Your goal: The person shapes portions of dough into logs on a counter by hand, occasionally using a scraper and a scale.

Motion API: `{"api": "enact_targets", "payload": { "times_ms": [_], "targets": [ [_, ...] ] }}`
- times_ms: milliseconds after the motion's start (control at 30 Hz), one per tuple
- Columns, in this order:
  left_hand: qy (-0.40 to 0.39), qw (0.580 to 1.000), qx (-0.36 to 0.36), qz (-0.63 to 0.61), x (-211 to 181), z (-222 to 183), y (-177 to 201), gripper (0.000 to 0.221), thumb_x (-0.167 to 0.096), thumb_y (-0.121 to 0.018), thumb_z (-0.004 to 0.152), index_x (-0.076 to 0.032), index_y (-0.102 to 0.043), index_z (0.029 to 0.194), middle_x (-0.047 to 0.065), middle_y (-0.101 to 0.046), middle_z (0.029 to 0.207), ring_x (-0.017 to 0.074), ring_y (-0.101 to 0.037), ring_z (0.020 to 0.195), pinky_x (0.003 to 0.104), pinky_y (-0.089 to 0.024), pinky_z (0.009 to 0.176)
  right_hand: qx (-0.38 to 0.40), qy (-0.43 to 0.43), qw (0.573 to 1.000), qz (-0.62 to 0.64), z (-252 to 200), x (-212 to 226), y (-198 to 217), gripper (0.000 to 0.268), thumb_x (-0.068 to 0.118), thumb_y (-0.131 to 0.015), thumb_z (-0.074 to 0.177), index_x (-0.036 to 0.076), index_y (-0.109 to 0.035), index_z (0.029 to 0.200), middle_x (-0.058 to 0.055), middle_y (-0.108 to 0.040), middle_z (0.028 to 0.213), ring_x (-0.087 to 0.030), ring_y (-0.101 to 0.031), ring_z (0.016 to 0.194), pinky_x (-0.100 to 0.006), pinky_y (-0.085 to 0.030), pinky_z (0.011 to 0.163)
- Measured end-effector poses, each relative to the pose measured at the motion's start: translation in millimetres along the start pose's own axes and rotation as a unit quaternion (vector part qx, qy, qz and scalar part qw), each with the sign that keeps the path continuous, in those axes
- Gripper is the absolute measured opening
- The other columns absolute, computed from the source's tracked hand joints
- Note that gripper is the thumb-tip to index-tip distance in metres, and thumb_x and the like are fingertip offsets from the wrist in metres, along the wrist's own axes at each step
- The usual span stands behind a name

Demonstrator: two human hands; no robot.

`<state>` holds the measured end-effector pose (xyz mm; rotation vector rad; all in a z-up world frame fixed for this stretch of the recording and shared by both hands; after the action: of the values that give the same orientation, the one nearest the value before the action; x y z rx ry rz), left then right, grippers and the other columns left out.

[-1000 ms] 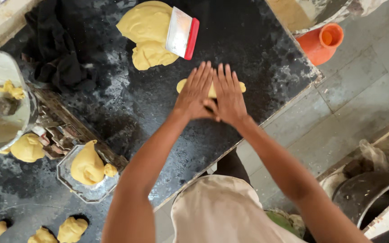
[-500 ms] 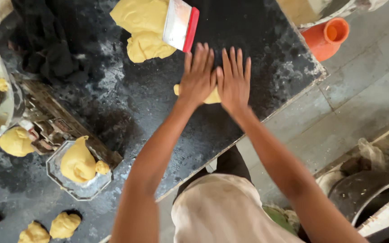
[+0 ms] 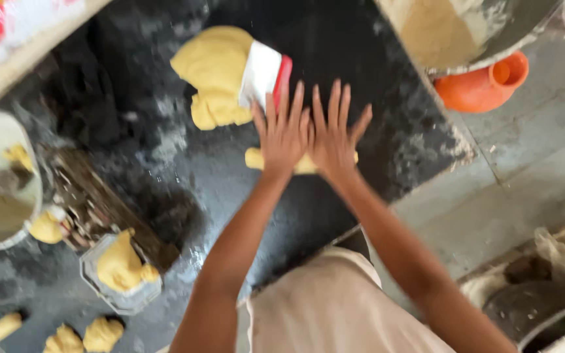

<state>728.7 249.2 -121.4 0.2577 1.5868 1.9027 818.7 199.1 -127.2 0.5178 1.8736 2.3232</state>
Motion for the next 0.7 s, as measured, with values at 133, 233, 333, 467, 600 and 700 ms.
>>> {"api": "enact_targets", "payload": {
  "times_ms": [133,233,333,467,600,700],
  "targets": [
    [0.017,0.996,0.064,-0.064,7,-45,-22,0.061,-0.035,-0.041,0.108,-0.008,-0.031,0.162,0.023,-0.02,0.169,0.0421,-0.015,0.158,0.061,-0.007,0.128,0.02,-0.029,0.998,0.045,-54,5,-3,0.058,0.039,-0.044,0.109,0.013,-0.043,0.161,-0.026,-0.022,0.168,-0.039,-0.013,0.159,-0.076,0.007,0.115],
    [0.009,0.957,0.001,-0.289,29,-43,-12,0.064,-0.031,-0.032,0.113,0.001,-0.019,0.166,0.031,-0.006,0.172,0.0474,-0.006,0.162,0.058,-0.007,0.133,0.003,-0.025,0.99,0.139,-44,-7,-6,0.066,0.042,-0.047,0.108,0.005,-0.039,0.161,-0.031,-0.019,0.169,-0.04,-0.01,0.159,-0.076,0.005,0.114],
    [0.081,0.948,-0.122,-0.283,78,-80,30,0.064,-0.029,-0.036,0.116,0.005,-0.013,0.165,0.03,-0.005,0.173,0.0466,0.003,0.162,0.061,0.004,0.13,-0.134,-0.129,0.953,0.241,-75,-48,13,0.059,0.042,-0.049,0.11,0.007,-0.045,0.158,-0.023,-0.027,0.17,-0.037,-0.019,0.16,-0.068,-0.004,0.121],
    [0.125,0.99,0.068,-0.007,78,-139,19,0.055,-0.03,-0.045,0.106,-0.003,-0.037,0.155,0.025,-0.015,0.166,0.0458,-0.002,0.153,0.065,0.003,0.119,-0.159,-0.222,0.95,0.149,-154,-63,17,0.028,0.027,-0.071,0.097,0.009,-0.07,0.118,-0.02,-0.057,0.134,-0.037,-0.046,0.125,-0.053,-0.032,0.101],
    [0.035,0.894,-0.04,-0.444,48,-120,22,0.035,-0.01,-0.054,0.106,-0.002,-0.061,0.139,0.02,-0.067,0.141,0.0345,-0.052,0.145,0.052,-0.024,0.127,-0.171,-0.208,0.836,0.478,-150,-57,-8,0.013,0.011,-0.078,0.1,0.004,-0.069,0.106,-0.006,-0.066,0.101,-0.016,-0.057,0.092,-0.032,-0.047,0.08],
    [0.141,0.688,-0.021,-0.712,63,-100,3,0.029,0.001,-0.057,0.104,-0.002,-0.066,0.131,0.016,-0.069,0.134,0.0303,-0.061,0.131,0.039,-0.045,0.114,-0.149,-0.22,0.735,0.623,-135,-72,-17,0.016,0.006,-0.076,0.099,0.001,-0.068,0.111,-0.005,-0.07,0.098,-0.008,-0.06,0.081,-0.024,-0.051,0.072]
  ]
}}
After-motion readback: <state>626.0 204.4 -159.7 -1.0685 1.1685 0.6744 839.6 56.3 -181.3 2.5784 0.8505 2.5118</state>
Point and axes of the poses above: each hand's wrist, its own z-axis towards the middle knuckle, its own y-axis out of the back of the hand, x = y × z, the point moved 8 cm from there along z, towards the middle knuckle
